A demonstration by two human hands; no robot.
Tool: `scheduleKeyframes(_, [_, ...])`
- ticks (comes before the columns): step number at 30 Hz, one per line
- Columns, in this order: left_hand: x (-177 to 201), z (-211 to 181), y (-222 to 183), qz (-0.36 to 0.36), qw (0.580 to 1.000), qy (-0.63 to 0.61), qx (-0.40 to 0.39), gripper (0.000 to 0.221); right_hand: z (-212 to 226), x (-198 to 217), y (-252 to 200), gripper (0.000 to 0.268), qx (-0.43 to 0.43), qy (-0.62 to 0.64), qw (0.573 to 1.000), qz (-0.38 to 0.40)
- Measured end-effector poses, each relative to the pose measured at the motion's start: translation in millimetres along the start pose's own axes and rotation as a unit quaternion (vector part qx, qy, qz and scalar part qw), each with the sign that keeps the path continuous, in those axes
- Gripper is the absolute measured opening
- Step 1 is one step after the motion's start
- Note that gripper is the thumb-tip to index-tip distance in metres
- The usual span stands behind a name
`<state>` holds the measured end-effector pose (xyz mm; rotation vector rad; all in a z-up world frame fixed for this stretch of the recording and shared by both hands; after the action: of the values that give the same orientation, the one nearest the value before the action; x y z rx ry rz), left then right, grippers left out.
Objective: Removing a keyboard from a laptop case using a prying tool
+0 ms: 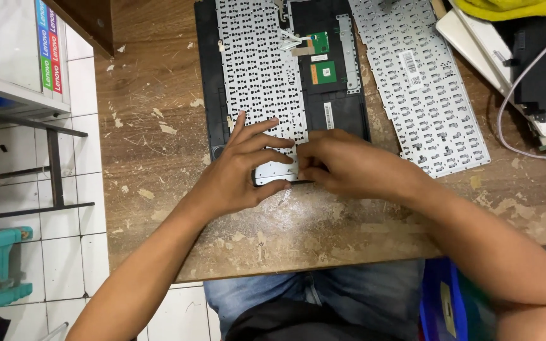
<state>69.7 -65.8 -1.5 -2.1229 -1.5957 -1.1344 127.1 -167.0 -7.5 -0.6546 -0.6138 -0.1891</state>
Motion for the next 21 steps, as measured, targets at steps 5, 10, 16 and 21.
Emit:
scheduleKeyframes(5, [0.3,3.0,-0.3,0.005,1.000,-0.010,0.001,0.034,-0.4,4.5,4.0,0.011,0.034,-0.118,0.992,-0.018])
scheduleKeyframes(10, [1.3,1.8,1.5,0.011,1.000,-0.017,0.004,0.032,4.8,6.3,3.0,0.019,0.059,-0.187,0.980,-0.028])
scheduleKeyframes(16, [2.3,-1.3,0.2,0.000,1.000,0.000,-0.011,0.019,21.4,-1.2,2.0,0.012,0.154,-0.289,0.944,-0.030])
scheduleKeyframes(21, [3.4,-3.7,0.3,0.005,1.000,0.004,-0.006,0.016,12.3,-7.3,-2.2,0.018,0.012,-0.148,0.989,0.010])
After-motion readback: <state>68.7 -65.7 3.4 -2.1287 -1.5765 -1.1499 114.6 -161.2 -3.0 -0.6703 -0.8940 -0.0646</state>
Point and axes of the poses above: each hand's wrist, its own y-axis towards the middle knuckle, its own x-axis out of the back of the hand, z = x × y, the point moved 9 cm from there along y, towards the middle knuckle, and after that the axes turned 1 degree about z, right-handed, at the moved point
